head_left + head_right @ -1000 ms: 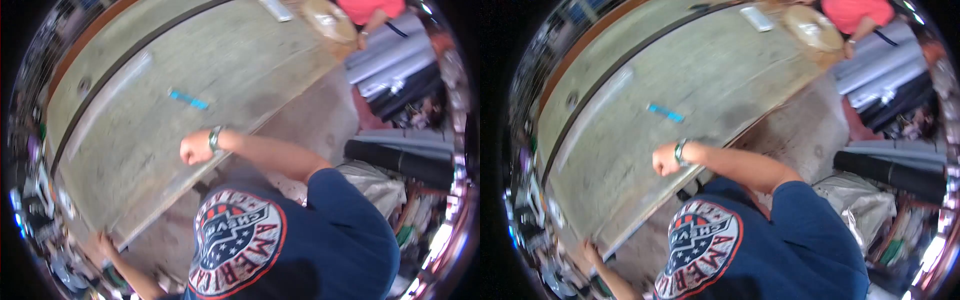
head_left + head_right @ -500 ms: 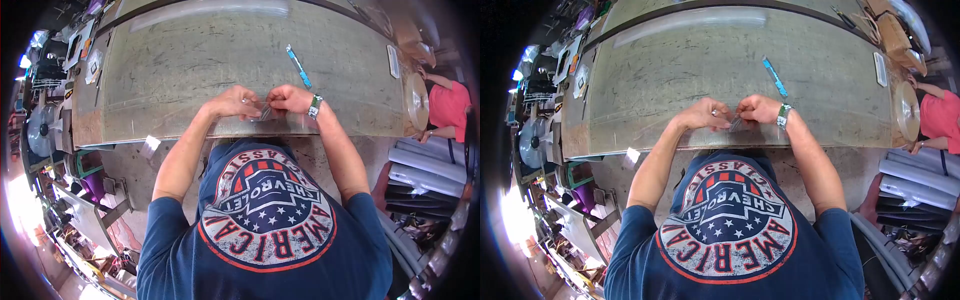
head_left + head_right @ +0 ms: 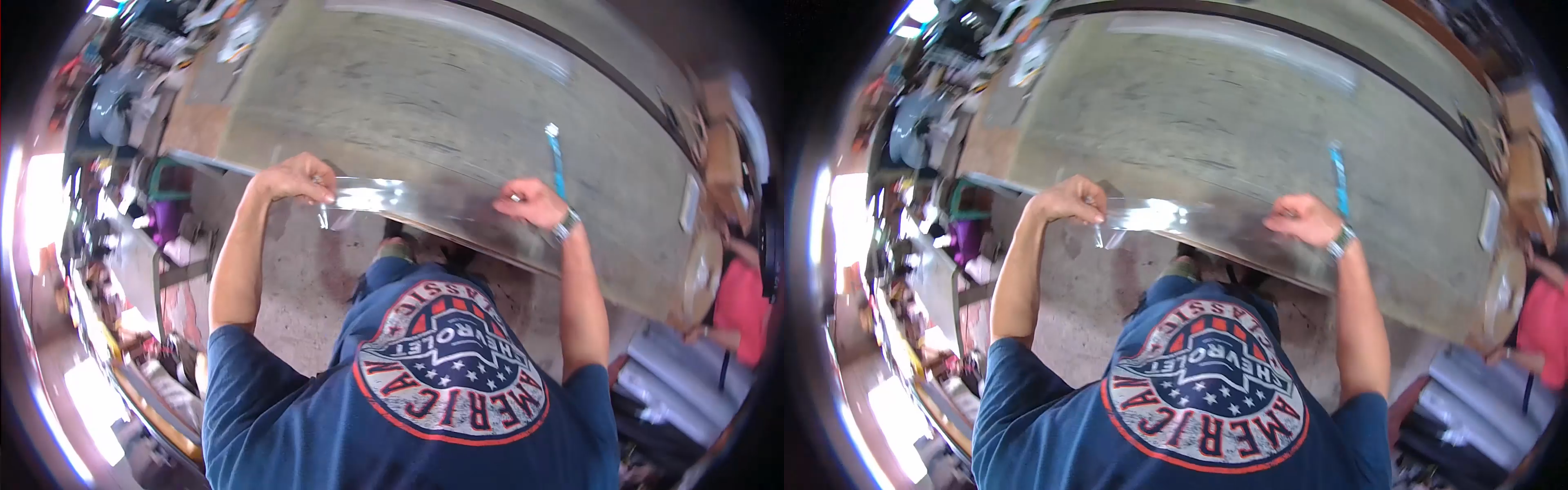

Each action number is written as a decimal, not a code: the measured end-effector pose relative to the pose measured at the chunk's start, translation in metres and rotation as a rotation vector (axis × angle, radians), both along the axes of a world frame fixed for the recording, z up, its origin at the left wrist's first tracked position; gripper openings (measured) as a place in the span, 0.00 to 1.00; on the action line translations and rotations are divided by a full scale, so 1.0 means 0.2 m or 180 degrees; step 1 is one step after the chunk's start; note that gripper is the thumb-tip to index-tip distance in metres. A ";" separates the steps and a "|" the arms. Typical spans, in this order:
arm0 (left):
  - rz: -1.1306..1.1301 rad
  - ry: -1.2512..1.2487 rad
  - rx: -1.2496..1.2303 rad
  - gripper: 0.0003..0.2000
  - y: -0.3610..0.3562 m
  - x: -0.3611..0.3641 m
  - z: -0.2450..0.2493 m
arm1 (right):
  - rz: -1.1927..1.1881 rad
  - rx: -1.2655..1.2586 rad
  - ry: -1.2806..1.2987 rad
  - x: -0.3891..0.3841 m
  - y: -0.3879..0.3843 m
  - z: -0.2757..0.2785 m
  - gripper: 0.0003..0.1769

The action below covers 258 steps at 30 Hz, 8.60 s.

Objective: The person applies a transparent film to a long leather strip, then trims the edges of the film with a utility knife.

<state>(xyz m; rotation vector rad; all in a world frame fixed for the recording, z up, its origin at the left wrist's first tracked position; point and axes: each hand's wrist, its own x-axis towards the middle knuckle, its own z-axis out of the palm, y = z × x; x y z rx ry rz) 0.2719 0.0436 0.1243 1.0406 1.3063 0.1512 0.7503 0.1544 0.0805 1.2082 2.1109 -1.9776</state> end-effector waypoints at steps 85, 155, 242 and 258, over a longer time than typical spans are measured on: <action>0.3865 0.1736 0.2149 0.18 -0.22 -1.44 -0.66 | -0.1074 -0.0027 -0.0819 -0.56 -0.27 -0.29 0.08; 0.2851 0.3633 0.3426 0.31 0.01 -1.46 -0.66 | -0.1068 0.0996 -0.2719 -0.10 -0.31 -0.08 0.29; -0.3681 0.0278 0.3066 0.32 0.56 1.14 -0.51 | -0.2904 0.2541 -0.0194 -0.44 -0.89 -0.28 0.18; -0.3638 0.0287 0.3070 0.31 0.56 1.14 -0.50 | -0.2781 0.2687 -0.0368 -0.48 -0.83 -0.24 0.11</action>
